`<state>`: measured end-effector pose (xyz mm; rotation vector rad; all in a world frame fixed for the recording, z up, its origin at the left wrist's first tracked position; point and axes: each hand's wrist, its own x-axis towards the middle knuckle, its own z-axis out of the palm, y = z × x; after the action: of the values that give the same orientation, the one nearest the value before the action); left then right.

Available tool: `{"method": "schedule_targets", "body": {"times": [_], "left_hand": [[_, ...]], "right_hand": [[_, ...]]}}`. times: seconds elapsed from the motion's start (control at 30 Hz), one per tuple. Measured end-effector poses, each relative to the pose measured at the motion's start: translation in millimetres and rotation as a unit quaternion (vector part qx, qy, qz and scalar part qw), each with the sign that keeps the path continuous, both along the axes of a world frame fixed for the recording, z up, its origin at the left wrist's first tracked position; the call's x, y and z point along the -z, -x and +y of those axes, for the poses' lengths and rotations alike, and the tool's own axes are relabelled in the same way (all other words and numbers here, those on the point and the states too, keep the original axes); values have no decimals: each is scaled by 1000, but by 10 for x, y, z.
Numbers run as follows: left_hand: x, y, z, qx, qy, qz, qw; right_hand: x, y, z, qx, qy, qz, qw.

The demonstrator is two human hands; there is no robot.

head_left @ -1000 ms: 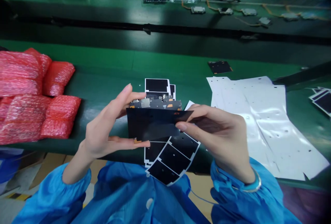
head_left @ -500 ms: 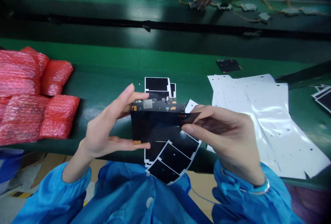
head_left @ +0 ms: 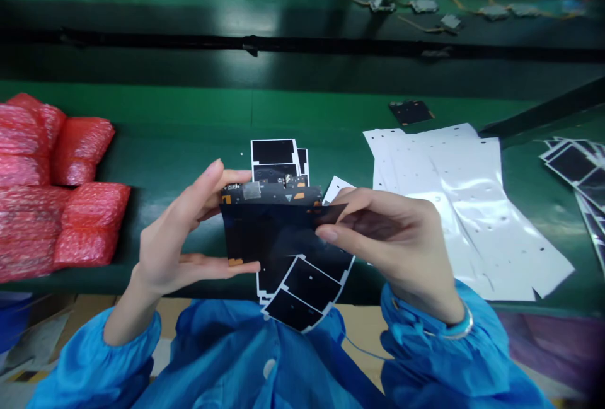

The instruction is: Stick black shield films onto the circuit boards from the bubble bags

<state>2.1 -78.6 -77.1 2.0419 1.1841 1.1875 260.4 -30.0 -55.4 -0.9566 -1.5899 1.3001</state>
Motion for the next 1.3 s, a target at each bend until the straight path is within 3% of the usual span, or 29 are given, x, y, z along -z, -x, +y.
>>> {"method": "schedule_targets", "body": {"times": [0.13, 0.23, 0.3, 0.37, 0.43, 0.5, 0.57, 0.63, 0.73, 0.77, 0.83, 0.93, 1.0, 1.07, 1.17, 1.23, 1.3], "left_hand": [[-2, -3, 46, 5, -47, 25, 999], [-13, -18, 62, 31, -103, 102, 989], [-15, -27, 63, 59, -125, 148, 979], [-11, -51, 94, 100, -118, 164, 974], [-2, -119, 216, 145, -88, 156, 973], [26, -232, 482, 154, -48, 144, 976], [81, -360, 879, 87, -11, 154, 984], [138, -454, 1291, -9, 75, 195, 978], [138, -441, 1585, -97, 190, 285, 934], [109, -371, 1542, -115, 185, 320, 922], [36, -118, 1244, -159, 130, 391, 897], [20, 452, 445, -280, 100, 467, 833], [138, 821, -134, -388, 146, 485, 770], [344, 1093, -608, -434, 198, 491, 729], [641, 1296, -989, -462, 196, 444, 742], [727, 1305, -1035, -491, 162, 365, 774], [714, 1197, -971, -523, 115, 223, 815]], "right_hand": [[-11, -8, -29, -1, -31, -26, 999], [12, -2, -56, 6, -147, -118, 982], [48, -20, -55, 14, -256, -222, 941], [105, -85, -35, 25, -334, -337, 880], [206, -200, -8, 51, -359, -437, 823], [383, -341, 6, 74, -353, -487, 795], [647, -478, -21, 62, -331, -507, 793], [960, -607, -93, 9, -314, -506, 804], [1367, -770, -202, -96, -339, -496, 794], [1457, -801, -212, -114, -332, -503, 790], [1556, -799, -167, -136, -320, -501, 792], [1565, -667, 58, -161, -307, -467, 814], [1523, -565, 254, -177, -300, -445, 825], [1450, -500, 415, -182, -302, -430, 831], [1252, -429, 479, -180, -291, -398, 851], [1069, -326, 392, -180, -248, -363, 880], [889, -140, 237, -178, -175, -316, 915]]}}
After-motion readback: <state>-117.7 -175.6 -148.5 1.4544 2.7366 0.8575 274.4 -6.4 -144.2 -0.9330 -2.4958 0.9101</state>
